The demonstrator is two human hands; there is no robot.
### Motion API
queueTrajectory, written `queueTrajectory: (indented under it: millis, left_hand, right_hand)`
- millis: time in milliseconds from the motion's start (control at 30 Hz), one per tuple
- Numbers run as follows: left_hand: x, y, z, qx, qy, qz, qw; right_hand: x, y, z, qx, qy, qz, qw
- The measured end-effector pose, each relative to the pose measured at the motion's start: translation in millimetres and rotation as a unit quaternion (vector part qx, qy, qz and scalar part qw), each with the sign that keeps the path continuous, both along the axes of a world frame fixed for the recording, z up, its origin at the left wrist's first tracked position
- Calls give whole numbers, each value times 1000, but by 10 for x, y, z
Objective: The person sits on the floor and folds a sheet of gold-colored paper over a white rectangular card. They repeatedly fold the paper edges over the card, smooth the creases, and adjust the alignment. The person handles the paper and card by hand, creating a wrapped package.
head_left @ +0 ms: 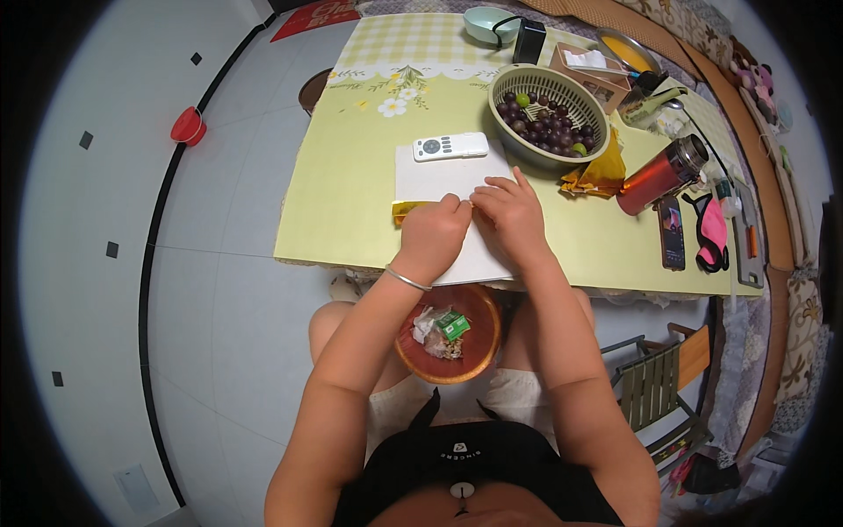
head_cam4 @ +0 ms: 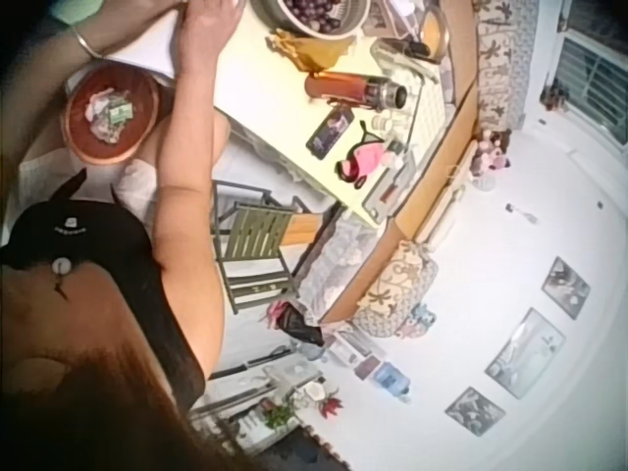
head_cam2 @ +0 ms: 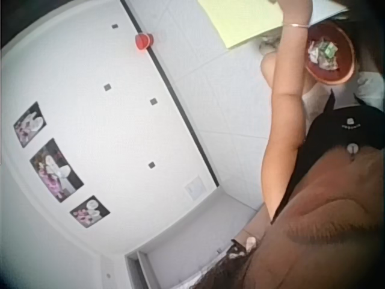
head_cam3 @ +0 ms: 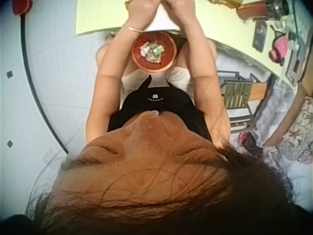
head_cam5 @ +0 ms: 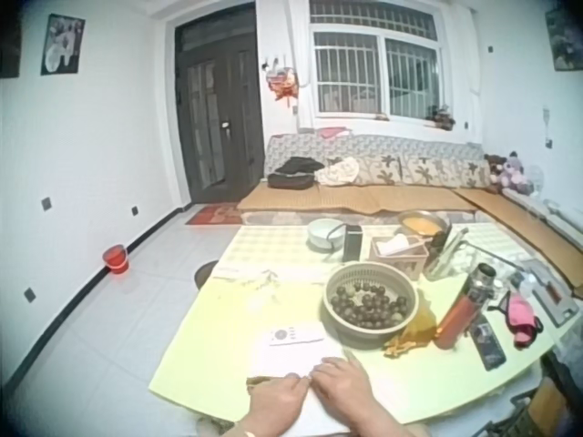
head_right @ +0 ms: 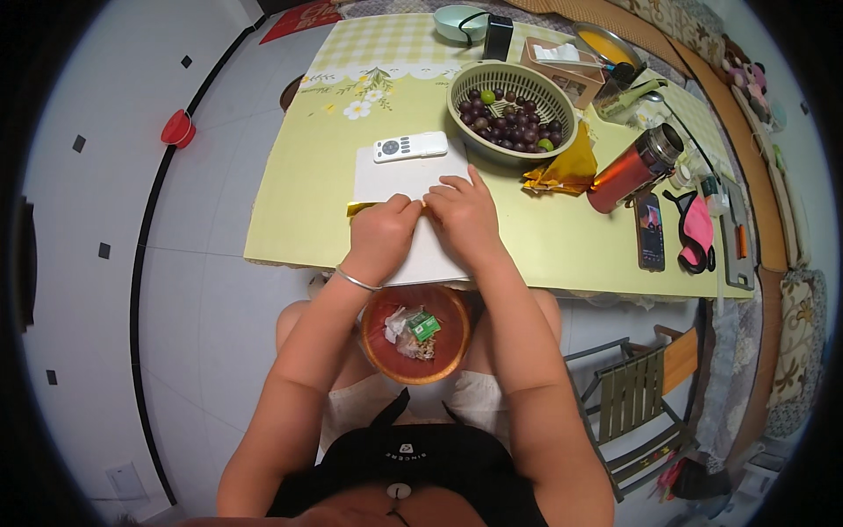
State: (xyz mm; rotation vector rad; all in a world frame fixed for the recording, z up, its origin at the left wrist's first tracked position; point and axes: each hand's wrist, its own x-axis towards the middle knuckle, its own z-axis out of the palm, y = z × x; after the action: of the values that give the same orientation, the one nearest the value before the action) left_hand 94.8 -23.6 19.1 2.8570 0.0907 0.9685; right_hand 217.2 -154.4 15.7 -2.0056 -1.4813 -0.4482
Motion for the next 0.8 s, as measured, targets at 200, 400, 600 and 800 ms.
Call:
queueTrajectory:
  millis: [200, 400, 600, 800]
  left_hand:
    - [66, 107, 94, -102, -34, 68, 992]
    - [-1, 349, 319, -222, -156, 49, 961]
    - [-357, 588, 520, -495, -127, -147, 847]
    - [-511, 948, 245, -587, 7, -296, 754]
  right_hand:
    - [199, -8, -115, 105, 208, -95, 968]
    - [328, 38, -293, 136, 403, -72, 902]
    - [248, -22, -144, 126, 381, -14, 916]
    - [36, -232, 82, 99, 222, 117, 963]
